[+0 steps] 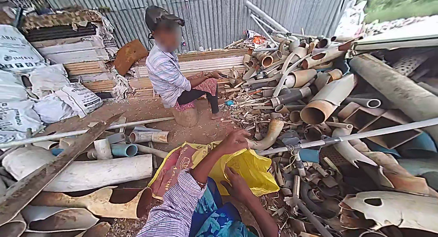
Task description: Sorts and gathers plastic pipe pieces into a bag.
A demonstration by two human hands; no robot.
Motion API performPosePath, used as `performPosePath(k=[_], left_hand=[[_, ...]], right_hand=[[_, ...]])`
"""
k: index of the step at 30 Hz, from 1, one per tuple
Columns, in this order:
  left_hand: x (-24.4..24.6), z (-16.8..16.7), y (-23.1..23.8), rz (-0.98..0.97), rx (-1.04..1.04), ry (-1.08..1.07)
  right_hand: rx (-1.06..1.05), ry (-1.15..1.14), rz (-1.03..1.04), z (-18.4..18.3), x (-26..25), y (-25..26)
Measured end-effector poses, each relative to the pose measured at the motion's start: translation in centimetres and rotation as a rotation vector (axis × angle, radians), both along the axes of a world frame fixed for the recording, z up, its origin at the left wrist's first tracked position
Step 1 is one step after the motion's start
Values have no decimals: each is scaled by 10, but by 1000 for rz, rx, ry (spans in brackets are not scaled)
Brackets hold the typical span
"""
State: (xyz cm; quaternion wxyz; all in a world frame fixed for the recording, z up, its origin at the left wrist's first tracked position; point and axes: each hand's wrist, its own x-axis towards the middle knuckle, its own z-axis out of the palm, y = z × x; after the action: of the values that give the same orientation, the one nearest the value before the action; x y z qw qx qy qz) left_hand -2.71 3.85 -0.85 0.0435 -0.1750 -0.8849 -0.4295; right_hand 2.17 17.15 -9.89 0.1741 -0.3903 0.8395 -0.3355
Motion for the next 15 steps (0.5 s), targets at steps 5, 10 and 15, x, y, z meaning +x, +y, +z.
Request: performPosePath(k=[5, 10, 15], left_hand=[[-1, -11, 32, -77, -848, -314], [-6, 4, 25, 262, -763, -284], [-9, 8, 7, 419, -671, -252]], right_hand=[[0, 10, -18, -4, 5, -3], [113, -21, 7, 0, 1, 4], [232, -75, 38, -6, -28, 29]])
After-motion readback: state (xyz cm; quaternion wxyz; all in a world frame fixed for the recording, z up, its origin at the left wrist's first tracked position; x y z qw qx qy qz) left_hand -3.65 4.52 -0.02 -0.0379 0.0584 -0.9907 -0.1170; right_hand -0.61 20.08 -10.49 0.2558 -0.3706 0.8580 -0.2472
